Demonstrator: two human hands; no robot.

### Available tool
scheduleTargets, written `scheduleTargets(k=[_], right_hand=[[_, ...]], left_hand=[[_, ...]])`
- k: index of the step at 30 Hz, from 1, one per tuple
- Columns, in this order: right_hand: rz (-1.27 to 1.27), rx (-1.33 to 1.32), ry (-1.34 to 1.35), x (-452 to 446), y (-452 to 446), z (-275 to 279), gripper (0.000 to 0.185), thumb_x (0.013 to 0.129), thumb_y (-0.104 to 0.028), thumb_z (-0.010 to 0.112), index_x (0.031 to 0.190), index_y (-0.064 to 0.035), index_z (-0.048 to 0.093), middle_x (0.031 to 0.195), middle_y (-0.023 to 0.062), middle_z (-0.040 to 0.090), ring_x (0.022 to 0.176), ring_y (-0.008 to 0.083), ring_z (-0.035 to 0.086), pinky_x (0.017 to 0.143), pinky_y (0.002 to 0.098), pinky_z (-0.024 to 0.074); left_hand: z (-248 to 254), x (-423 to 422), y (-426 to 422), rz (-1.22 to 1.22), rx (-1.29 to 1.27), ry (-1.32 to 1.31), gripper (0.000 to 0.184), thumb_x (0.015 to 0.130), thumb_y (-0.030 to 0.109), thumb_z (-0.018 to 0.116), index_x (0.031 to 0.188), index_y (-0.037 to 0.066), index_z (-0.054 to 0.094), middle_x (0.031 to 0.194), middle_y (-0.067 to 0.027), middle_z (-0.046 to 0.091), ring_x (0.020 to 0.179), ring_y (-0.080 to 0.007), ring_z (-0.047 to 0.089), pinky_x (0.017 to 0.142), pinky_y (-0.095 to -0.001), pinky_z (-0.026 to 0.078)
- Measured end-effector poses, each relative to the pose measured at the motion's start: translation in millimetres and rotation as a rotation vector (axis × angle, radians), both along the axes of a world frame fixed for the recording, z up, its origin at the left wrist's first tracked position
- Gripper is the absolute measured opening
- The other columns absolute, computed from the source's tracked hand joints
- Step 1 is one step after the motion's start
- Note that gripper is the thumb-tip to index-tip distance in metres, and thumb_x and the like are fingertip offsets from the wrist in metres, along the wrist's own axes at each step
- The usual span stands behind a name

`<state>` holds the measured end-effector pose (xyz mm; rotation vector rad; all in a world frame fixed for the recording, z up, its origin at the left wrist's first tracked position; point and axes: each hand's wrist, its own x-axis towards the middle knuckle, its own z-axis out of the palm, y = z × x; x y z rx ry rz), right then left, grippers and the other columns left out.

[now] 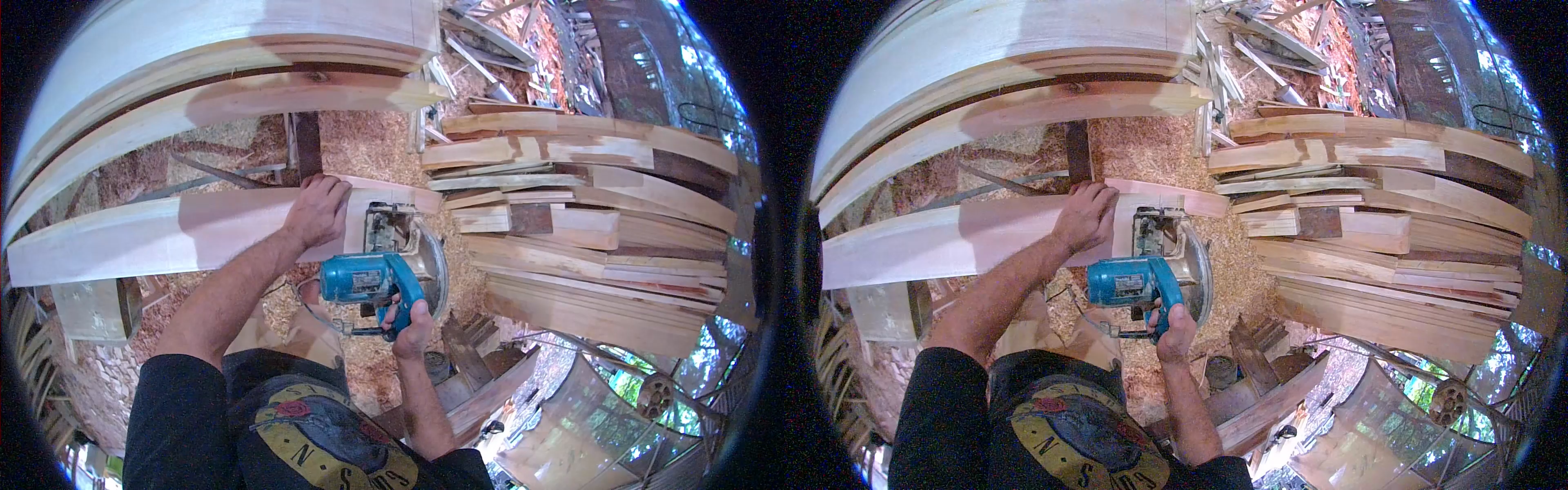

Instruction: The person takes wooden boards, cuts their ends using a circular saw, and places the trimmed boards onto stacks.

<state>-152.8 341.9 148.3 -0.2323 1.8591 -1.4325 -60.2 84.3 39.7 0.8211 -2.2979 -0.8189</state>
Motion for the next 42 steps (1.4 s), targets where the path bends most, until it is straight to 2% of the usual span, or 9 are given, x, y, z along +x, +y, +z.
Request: scheduleTargets(k=[24, 28, 30, 31, 36, 42], right_hand=[[0.004, -0.012, -0.040, -0.4, -12.1, 5.1, 0.067, 0.095, -0.065, 0.048, 0.103, 0.0004, 0.057, 0.061, 0.0067, 0.054, 0.051, 0.0177, 0.051, 0.050, 0.0308, 0.0433], [0.013, 0.005, -0.004, -0.3, -15.6, 7.9, 0.066, 0.095, -0.064, 0.048, 0.102, -0.0001, 0.058, 0.061, 0.0060, 0.054, 0.051, 0.0170, 0.051, 0.049, 0.0300, 0.0433], [-0.023, -0.028, -0.057, -0.6, -15.6, 7.2, 0.061, 0.096, -0.058, 0.051, 0.103, 0.0012, 0.059, 0.062, 0.0065, 0.056, 0.052, 0.0161, 0.052, 0.049, 0.0285, 0.0426], [-0.041, -0.044, -0.083, -0.8, -15.4, 6.9, 0.058, 0.096, -0.055, 0.052, 0.103, 0.0018, 0.060, 0.063, 0.0068, 0.056, 0.052, 0.0156, 0.052, 0.049, 0.0278, 0.0422], [-0.020, -0.040, -0.047, -1.7, -16.8, 6.6, 0.059, 0.097, -0.056, 0.050, 0.103, 0.0019, 0.060, 0.062, 0.0076, 0.057, 0.051, 0.0162, 0.052, 0.049, 0.0287, 0.0425], [-0.010, -0.062, -0.088, -2.6, -20.6, 8.4, 0.057, 0.099, -0.055, 0.049, 0.103, 0.0011, 0.059, 0.062, 0.0070, 0.057, 0.050, 0.0161, 0.052, 0.048, 0.0292, 0.0425]], left_hand=[[5.3, 8.2, 2.9, -0.007, 0.075, 0.045, 0.020, 0.090, 0.014, 0.060, 0.107, 0.005, 0.066, 0.103, -0.0125, 0.064, 0.102, -0.0328, 0.059, 0.092, -0.0458, 0.045], [4.6, 14.5, 0.3, -0.074, 0.148, 0.048, 0.030, 0.094, 0.017, 0.056, 0.119, 0.003, 0.062, 0.111, -0.0195, 0.064, 0.104, -0.0397, 0.060, 0.095, -0.0476, 0.046], [4.7, 16.5, -0.4, -0.097, 0.196, 0.054, 0.032, 0.096, 0.018, 0.053, 0.121, 0.001, 0.061, 0.114, -0.0212, 0.064, 0.106, -0.0411, 0.059, 0.097, -0.0481, 0.046], [5.1, 16.9, 0.2, -0.083, 0.217, 0.059, 0.032, 0.097, 0.019, 0.053, 0.122, 0.000, 0.060, 0.114, -0.0220, 0.064, 0.107, -0.0415, 0.059, 0.097, -0.0484, 0.046], [4.6, 18.6, 2.1, -0.044, 0.332, 0.074, 0.037, 0.097, 0.020, 0.052, 0.127, -0.001, 0.054, 0.116, -0.0261, 0.064, 0.111, -0.0435, 0.059, 0.099, -0.0502, 0.045], [7.1, 21.6, 3.4, -0.046, 0.336, 0.080, 0.036, 0.097, 0.019, 0.052, 0.127, -0.001, 0.052, 0.112, -0.0258, 0.064, 0.106, -0.0444, 0.059, 0.095, -0.0509, 0.045]])
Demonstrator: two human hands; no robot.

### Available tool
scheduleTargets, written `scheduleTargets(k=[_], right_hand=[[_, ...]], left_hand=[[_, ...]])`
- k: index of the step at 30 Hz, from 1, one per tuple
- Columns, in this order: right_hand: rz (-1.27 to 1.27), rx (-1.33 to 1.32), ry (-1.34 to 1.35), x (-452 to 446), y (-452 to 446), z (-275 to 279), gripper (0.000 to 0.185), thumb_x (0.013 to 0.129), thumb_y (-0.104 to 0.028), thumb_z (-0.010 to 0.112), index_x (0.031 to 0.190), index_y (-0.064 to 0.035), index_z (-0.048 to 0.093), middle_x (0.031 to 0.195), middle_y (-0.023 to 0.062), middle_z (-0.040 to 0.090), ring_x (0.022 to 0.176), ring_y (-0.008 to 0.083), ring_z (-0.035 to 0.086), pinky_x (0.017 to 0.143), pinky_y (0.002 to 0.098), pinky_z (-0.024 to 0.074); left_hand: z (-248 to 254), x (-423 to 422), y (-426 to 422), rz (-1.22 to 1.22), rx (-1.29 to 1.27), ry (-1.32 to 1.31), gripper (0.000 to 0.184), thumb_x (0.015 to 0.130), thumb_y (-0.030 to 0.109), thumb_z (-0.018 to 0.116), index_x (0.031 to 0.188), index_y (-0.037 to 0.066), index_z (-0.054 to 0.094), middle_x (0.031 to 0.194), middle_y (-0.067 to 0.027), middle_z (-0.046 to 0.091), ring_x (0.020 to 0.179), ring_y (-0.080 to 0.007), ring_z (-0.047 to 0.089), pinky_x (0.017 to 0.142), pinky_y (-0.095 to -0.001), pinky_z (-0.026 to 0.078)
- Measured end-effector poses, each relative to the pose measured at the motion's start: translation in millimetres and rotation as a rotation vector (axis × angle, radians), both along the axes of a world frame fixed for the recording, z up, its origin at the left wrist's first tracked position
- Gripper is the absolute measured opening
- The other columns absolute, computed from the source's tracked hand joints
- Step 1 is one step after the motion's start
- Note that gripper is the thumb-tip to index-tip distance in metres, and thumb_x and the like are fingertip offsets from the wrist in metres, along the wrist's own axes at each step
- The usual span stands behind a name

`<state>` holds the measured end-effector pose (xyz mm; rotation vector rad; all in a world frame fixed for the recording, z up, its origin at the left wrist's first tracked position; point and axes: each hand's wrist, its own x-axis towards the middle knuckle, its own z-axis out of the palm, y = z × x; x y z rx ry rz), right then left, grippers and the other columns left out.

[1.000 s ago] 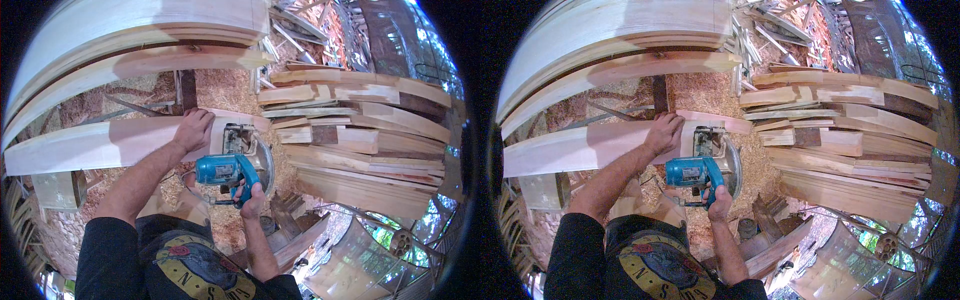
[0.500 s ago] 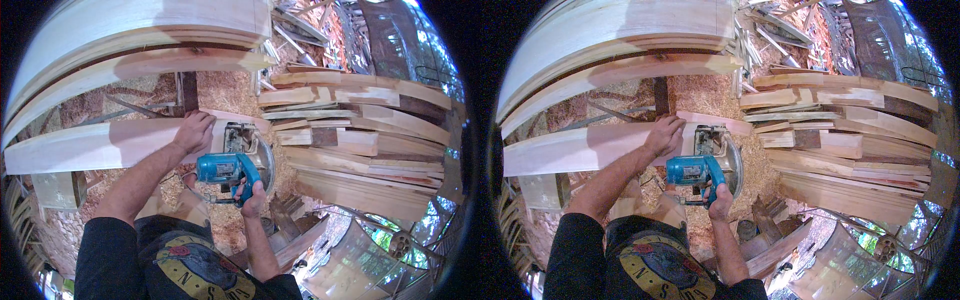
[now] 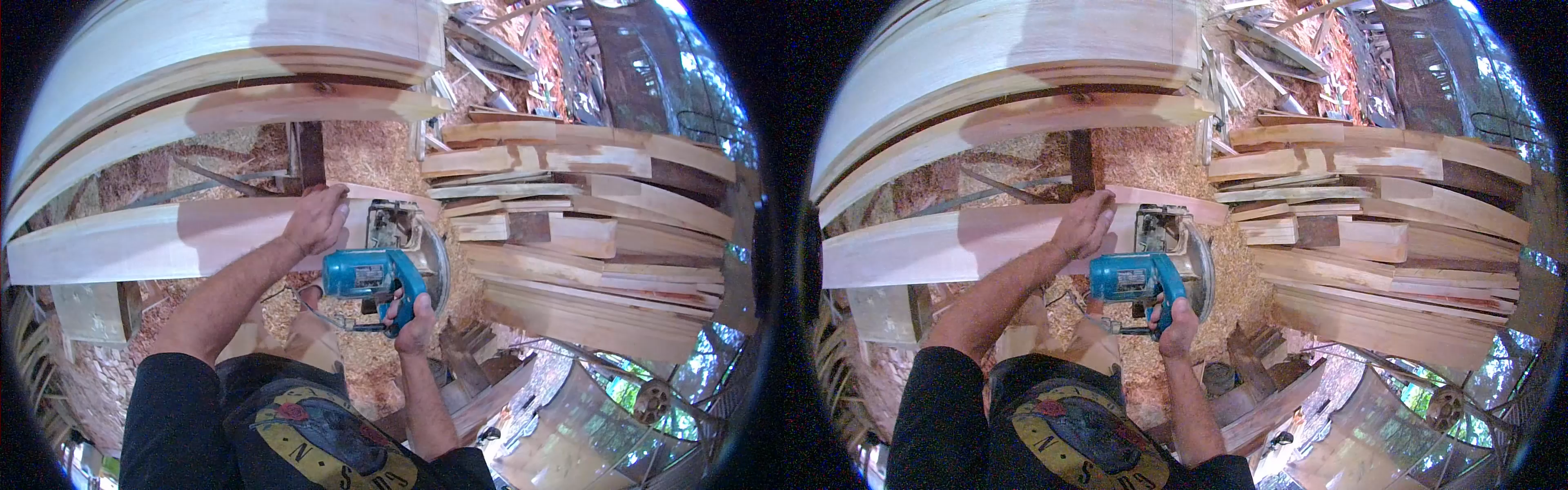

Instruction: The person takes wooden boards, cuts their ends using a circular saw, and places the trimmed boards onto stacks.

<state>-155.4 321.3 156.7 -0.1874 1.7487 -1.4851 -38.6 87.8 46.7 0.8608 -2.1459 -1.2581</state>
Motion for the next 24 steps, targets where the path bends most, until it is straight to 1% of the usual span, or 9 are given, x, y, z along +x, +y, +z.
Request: scheduleTargets(k=[6, 9, 12, 15, 18, 22, 24], right_hand=[[0.012, -0.013, -0.003, 0.0, 0.2, -0.7, 0.058, 0.099, -0.056, 0.048, 0.103, 0.0007, 0.060, 0.062, 0.0062, 0.056, 0.050, 0.0154, 0.052, 0.048, 0.0291, 0.0426], [0.014, -0.001, 0.017, 1.0, -2.1, 1.0, 0.058, 0.099, -0.056, 0.048, 0.104, 0.0008, 0.060, 0.062, 0.0059, 0.056, 0.050, 0.0151, 0.052, 0.048, 0.0287, 0.0426], [0.020, 0.009, 0.028, 0.8, -3.5, 1.4, 0.059, 0.099, -0.057, 0.047, 0.104, 0.0009, 0.059, 0.062, 0.0058, 0.056, 0.051, 0.0151, 0.052, 0.048, 0.0284, 0.0426], [0.015, 0.014, 0.029, 0.8, -3.9, 1.7, 0.059, 0.099, -0.056, 0.047, 0.104, 0.0010, 0.059, 0.062, 0.0058, 0.055, 0.051, 0.0151, 0.051, 0.049, 0.0285, 0.0428], [0.006, -0.001, 0.020, 0.9, -4.5, -0.2, 0.059, 0.099, -0.056, 0.046, 0.104, 0.0010, 0.059, 0.062, 0.0061, 0.055, 0.051, 0.0153, 0.051, 0.049, 0.0289, 0.0430], [-0.008, -0.004, 0.020, 1.6, -7.4, 0.2, 0.056, 0.099, -0.054, 0.047, 0.104, 0.0005, 0.059, 0.062, 0.0066, 0.055, 0.051, 0.0157, 0.050, 0.049, 0.0293, 0.0430], [0.002, 0.022, 0.037, 3.0, -7.5, 1.4, 0.059, 0.097, -0.058, 0.048, 0.102, 0.0002, 0.059, 0.062, 0.0069, 0.055, 0.050, 0.0170, 0.051, 0.049, 0.0299, 0.0433]], left_hand=[[-2.4, 1.5, 2.4, 0.017, -0.039, 0.049, 0.032, 0.098, 0.019, 0.052, 0.123, 0.000, 0.052, 0.108, -0.0254, 0.064, 0.103, -0.0445, 0.060, 0.093, -0.0511, 0.045], [0.2, 2.9, 4.9, 0.017, 0.012, 0.082, 0.031, 0.099, 0.020, 0.052, 0.122, 0.000, 0.052, 0.106, -0.0251, 0.064, 0.101, -0.0442, 0.060, 0.092, -0.0512, 0.045], [1.5, 4.7, 3.2, 0.007, -0.023, 0.059, 0.030, 0.100, 0.022, 0.051, 0.121, 0.001, 0.052, 0.104, -0.0247, 0.065, 0.100, -0.0438, 0.061, 0.090, -0.0511, 0.046], [2.8, 5.7, 3.2, 0.003, -0.002, 0.070, 0.029, 0.101, 0.023, 0.049, 0.119, 0.001, 0.052, 0.103, -0.0243, 0.065, 0.099, -0.0437, 0.061, 0.089, -0.0513, 0.046], [5.5, 7.8, 2.5, 0.010, 0.036, 0.090, 0.028, 0.098, 0.020, 0.052, 0.116, -0.002, 0.054, 0.098, -0.0234, 0.067, 0.093, -0.0427, 0.064, 0.087, -0.0499, 0.047], [8.7, 10.5, 1.1, -0.007, 0.102, 0.107, 0.029, 0.099, 0.021, 0.051, 0.116, -0.002, 0.054, 0.096, -0.0235, 0.067, 0.092, -0.0439, 0.064, 0.086, -0.0510, 0.047], [9.3, 13.1, 1.0, -0.021, 0.128, 0.103, 0.029, 0.099, 0.022, 0.051, 0.116, -0.002, 0.053, 0.096, -0.0235, 0.067, 0.093, -0.0444, 0.064, 0.085, -0.0511, 0.048]])
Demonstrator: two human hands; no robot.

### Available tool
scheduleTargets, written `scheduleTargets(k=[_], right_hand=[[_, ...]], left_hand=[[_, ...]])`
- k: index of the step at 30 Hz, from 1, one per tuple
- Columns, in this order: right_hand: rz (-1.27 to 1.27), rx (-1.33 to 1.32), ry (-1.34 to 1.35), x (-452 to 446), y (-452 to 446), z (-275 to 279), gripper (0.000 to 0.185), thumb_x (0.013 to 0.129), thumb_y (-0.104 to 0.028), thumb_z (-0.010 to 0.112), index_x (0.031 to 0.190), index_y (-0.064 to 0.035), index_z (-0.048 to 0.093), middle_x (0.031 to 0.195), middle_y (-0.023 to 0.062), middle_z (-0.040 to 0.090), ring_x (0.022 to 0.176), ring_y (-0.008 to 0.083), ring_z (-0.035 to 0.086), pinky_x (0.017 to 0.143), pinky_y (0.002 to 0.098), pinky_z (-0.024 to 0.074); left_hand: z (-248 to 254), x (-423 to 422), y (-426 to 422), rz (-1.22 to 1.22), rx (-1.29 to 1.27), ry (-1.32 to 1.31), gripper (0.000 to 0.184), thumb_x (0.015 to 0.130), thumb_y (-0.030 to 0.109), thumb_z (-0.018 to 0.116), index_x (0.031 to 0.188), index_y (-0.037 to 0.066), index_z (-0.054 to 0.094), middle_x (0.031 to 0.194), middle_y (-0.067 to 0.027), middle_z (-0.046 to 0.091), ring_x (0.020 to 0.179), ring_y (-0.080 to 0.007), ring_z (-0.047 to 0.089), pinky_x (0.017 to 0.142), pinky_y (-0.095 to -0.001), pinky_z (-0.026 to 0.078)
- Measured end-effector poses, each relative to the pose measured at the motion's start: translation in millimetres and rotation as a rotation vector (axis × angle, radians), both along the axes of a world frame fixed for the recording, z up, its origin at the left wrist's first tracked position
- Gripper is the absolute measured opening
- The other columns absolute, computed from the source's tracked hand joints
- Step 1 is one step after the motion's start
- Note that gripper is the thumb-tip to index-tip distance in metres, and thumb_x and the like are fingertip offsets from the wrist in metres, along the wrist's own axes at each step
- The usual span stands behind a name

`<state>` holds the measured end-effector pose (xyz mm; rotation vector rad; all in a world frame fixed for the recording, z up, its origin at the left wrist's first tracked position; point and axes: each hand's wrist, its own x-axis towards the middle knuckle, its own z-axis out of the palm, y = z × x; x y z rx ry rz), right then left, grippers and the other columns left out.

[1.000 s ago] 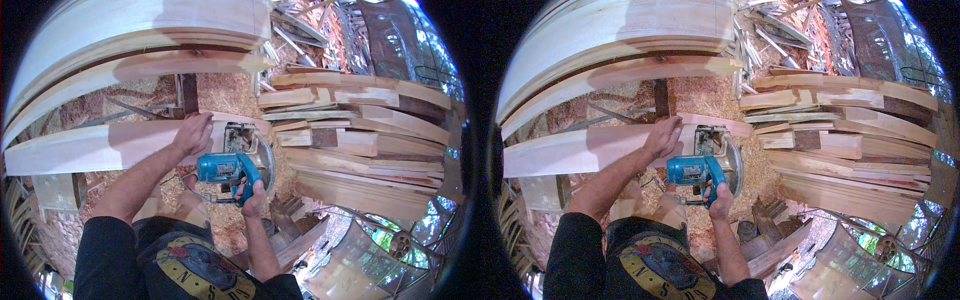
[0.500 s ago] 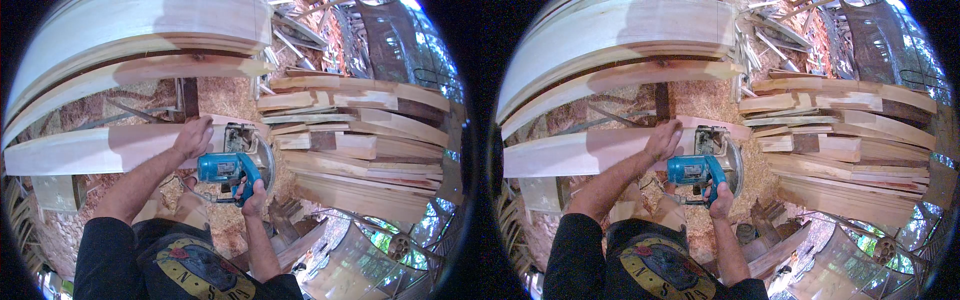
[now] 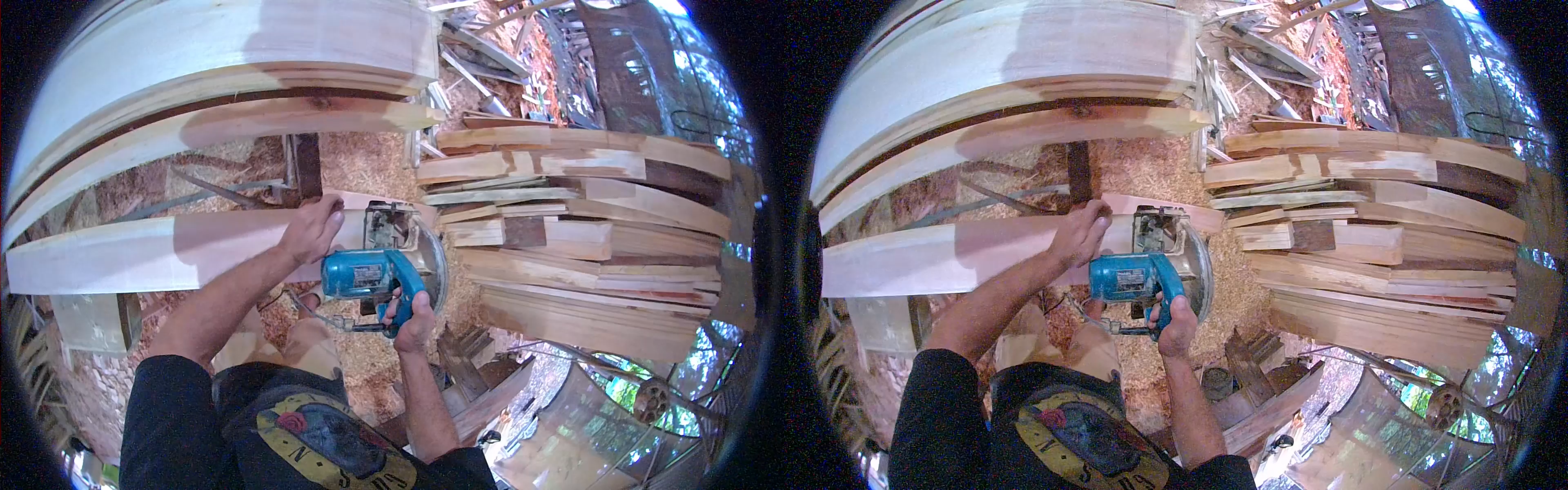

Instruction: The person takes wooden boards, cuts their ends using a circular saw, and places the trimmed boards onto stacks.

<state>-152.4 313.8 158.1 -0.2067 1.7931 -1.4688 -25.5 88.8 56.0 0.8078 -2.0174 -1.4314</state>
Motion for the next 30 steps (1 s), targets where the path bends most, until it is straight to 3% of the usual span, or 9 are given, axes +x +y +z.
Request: scheduleTargets(k=[9, 12, 15, 30], right_hand=[[0.000, 0.031, 0.027, 0.3, -5.4, 2.1, 0.063, 0.096, -0.061, 0.047, 0.100, 0.0005, 0.059, 0.061, 0.0066, 0.055, 0.050, 0.0172, 0.051, 0.048, 0.0295, 0.0426], [-0.008, 0.021, 0.008, 0.4, -5.8, 1.5, 0.063, 0.096, -0.061, 0.047, 0.099, 0.0004, 0.060, 0.061, 0.0060, 0.055, 0.050, 0.0165, 0.052, 0.047, 0.0287, 0.0430], [-0.010, 0.022, 0.009, 0.8, -6.3, 1.2, 0.063, 0.096, -0.062, 0.048, 0.099, 0.0002, 0.060, 0.062, 0.0055, 0.056, 0.050, 0.0160, 0.052, 0.047, 0.0282, 0.0436], [0.028, -0.003, 0.061, 0.9, -12.1, -1.1, 0.062, 0.097, -0.062, 0.046, 0.101, -0.0008, 0.060, 0.062, 0.0047, 0.055, 0.048, 0.0145, 0.051, 0.046, 0.0270, 0.0426]], left_hand=[[2.0, 3.6, 1.2, 0.006, 0.011, 0.021, 0.028, 0.100, 0.022, 0.050, 0.116, 0.000, 0.053, 0.096, -0.0246, 0.066, 0.094, -0.0450, 0.064, 0.084, -0.0509, 0.049], [2.1, 6.2, -0.1, -0.040, -0.006, -0.018, 0.033, 0.104, 0.029, 0.042, 0.119, 0.002, 0.050, 0.101, -0.0226, 0.066, 0.098, -0.0419, 0.064, 0.088, -0.0494, 0.049], [0.4, 6.5, 1.2, -0.010, 0.006, 0.034, 0.029, 0.099, 0.024, 0.050, 0.116, 0.000, 0.053, 0.100, -0.0249, 0.067, 0.097, -0.0444, 0.064, 0.085, -0.0511, 0.049], [7.2, 14.4, 5.2, -0.023, 0.014, 0.014, 0.034, 0.097, 0.027, 0.053, 0.116, -0.001, 0.052, 0.099, -0.0262, 0.067, 0.097, -0.0448, 0.065, 0.085, -0.0505, 0.050]])
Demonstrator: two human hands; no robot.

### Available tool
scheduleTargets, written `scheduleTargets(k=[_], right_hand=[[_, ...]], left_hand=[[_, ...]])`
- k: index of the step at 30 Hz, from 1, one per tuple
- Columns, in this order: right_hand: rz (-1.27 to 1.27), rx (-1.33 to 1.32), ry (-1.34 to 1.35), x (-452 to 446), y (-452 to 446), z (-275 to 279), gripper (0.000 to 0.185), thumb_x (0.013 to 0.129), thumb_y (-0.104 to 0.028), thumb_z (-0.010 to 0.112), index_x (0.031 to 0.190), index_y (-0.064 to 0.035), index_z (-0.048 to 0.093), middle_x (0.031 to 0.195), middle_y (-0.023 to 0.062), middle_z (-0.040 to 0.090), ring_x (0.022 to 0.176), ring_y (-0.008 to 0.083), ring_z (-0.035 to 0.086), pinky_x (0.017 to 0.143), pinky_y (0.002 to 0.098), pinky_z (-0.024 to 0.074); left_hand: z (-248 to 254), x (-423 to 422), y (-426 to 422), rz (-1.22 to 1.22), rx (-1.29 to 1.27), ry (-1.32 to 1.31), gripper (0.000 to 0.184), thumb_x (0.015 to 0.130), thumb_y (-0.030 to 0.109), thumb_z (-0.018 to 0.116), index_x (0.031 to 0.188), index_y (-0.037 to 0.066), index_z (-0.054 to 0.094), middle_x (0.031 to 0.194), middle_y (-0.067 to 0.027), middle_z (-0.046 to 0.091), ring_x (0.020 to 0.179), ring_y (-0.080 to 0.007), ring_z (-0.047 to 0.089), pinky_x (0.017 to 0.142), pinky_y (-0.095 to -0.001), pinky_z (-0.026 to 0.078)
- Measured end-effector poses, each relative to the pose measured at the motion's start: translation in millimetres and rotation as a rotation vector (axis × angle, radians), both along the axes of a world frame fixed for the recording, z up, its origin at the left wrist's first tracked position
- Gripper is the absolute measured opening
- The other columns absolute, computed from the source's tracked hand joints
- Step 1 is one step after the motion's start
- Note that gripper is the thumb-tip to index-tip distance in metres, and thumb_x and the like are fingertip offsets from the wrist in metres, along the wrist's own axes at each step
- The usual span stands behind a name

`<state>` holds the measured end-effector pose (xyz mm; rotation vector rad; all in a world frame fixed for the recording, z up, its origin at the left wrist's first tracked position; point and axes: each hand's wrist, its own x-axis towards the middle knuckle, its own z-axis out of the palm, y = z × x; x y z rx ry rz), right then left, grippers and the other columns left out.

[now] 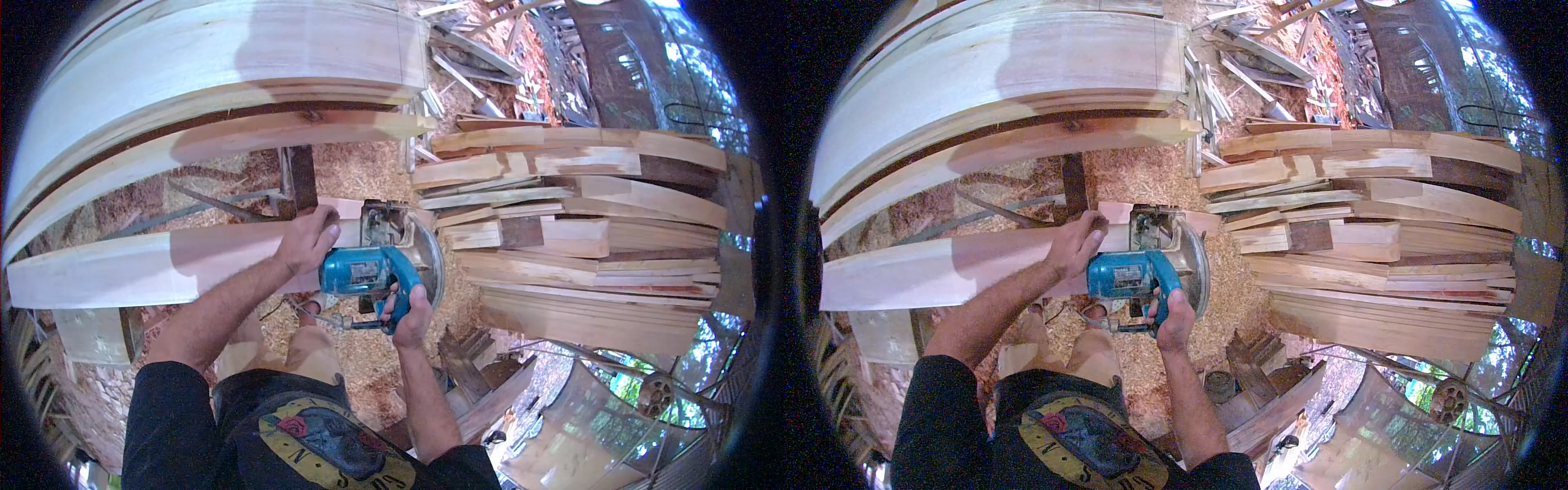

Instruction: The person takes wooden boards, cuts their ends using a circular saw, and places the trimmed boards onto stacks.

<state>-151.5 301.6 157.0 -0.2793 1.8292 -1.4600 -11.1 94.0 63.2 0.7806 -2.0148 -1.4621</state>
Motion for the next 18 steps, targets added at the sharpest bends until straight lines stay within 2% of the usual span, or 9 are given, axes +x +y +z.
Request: scheduleTargets(k=[3, 6, 18], right_hand=[[0.000, 0.006, 0.005, 1.1, -2.7, 4.8, 0.062, 0.098, -0.061, 0.046, 0.101, -0.0008, 0.060, 0.062, 0.0044, 0.056, 0.047, 0.0139, 0.051, 0.045, 0.0265, 0.0427], [0.002, 0.008, 0.017, 2.7, -5.0, 5.8, 0.062, 0.098, -0.061, 0.046, 0.100, -0.0006, 0.060, 0.062, 0.0042, 0.055, 0.047, 0.0138, 0.051, 0.045, 0.0264, 0.0428], [0.007, 0.007, 0.043, 1.2, -10.2, 2.9, 0.062, 0.098, -0.061, 0.045, 0.098, -0.0015, 0.060, 0.060, 0.0038, 0.055, 0.047, 0.0138, 0.051, 0.045, 0.0266, 0.0428]], left_hand=[[-1.3, 2.5, 1.3, -0.046, -0.005, -0.043, 0.041, 0.101, 0.034, 0.044, 0.122, -0.001, 0.049, 0.105, -0.0243, 0.066, 0.101, -0.0426, 0.065, 0.091, -0.0491, 0.049], [-3.0, 1.9, 3.8, 0.024, -0.033, 0.026, 0.035, 0.096, 0.027, 0.054, 0.116, -0.001, 0.052, 0.097, -0.0261, 0.066, 0.095, -0.0457, 0.064, 0.084, -0.0517, 0.050], [-5.9, 5.0, 6.3, 0.013, -0.040, 0.024, 0.035, 0.097, 0.028, 0.052, 0.117, -0.001, 0.051, 0.097, -0.0260, 0.066, 0.095, -0.0454, 0.065, 0.085, -0.0520, 0.050]])
